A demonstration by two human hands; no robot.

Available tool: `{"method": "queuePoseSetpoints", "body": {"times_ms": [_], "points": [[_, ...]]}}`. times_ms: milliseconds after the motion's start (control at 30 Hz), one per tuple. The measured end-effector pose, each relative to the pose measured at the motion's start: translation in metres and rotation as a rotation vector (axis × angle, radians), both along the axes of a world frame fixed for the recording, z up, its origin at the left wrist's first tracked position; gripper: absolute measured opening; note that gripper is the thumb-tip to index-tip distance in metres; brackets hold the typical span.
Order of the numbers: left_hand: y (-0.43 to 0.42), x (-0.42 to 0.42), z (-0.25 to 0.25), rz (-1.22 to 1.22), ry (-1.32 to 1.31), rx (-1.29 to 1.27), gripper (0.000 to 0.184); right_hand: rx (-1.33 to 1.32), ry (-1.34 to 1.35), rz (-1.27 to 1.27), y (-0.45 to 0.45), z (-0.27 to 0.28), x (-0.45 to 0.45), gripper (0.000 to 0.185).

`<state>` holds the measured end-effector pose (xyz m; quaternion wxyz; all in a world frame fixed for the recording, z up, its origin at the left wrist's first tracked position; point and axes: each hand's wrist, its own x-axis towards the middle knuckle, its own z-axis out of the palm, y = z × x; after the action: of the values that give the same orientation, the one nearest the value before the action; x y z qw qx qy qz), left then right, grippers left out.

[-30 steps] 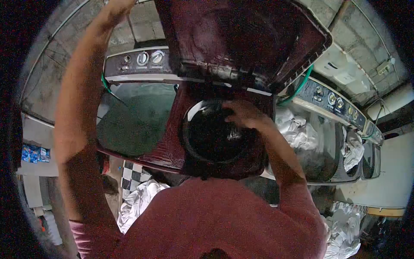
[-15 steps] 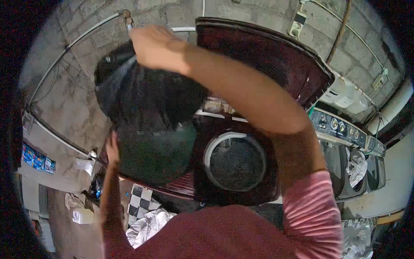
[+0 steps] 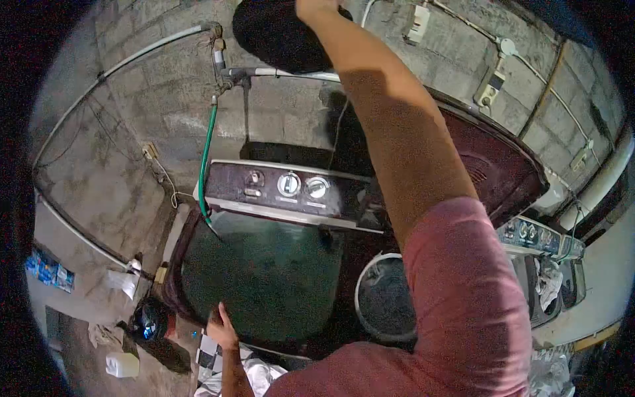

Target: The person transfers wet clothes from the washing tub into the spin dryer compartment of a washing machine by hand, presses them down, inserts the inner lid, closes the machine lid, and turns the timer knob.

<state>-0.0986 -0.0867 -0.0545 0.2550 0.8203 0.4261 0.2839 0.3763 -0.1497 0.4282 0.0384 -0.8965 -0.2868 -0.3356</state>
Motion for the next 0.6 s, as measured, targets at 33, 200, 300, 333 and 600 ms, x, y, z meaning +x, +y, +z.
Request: {"method": "queuePoseSetpoints", "body": {"times_ms": [33, 200, 300, 333, 600], "points": [[0.003, -0.003, -0.008, -0.002, -0.005, 0.006, 0.040, 0.022, -0.011, -0.041, -0.008, -0.009, 0.040, 0.036], [0.002, 0.002, -0.005, -0.011, -0.130, -0.005, 0.040, 0.094, -0.035, -0.276, -0.006, -0.025, 0.126, 0.038], [0.007, -0.003, -0.012, -0.061, -0.048, 0.047, 0.039, 0.141, -0.038, -0.462, 0.026, -0.055, 0.126, 0.040], [0.007, -0.002, -0.013, -0.077, -0.018, 0.063, 0.038, 0.155, -0.037, -0.523, 0.037, -0.065, 0.129, 0.041], [0.005, 0.001, -0.002, -0.082, 0.025, 0.015, 0.038, 0.282, -0.025, -1.004, 0.044, -0.102, 0.163, 0.049]]}}
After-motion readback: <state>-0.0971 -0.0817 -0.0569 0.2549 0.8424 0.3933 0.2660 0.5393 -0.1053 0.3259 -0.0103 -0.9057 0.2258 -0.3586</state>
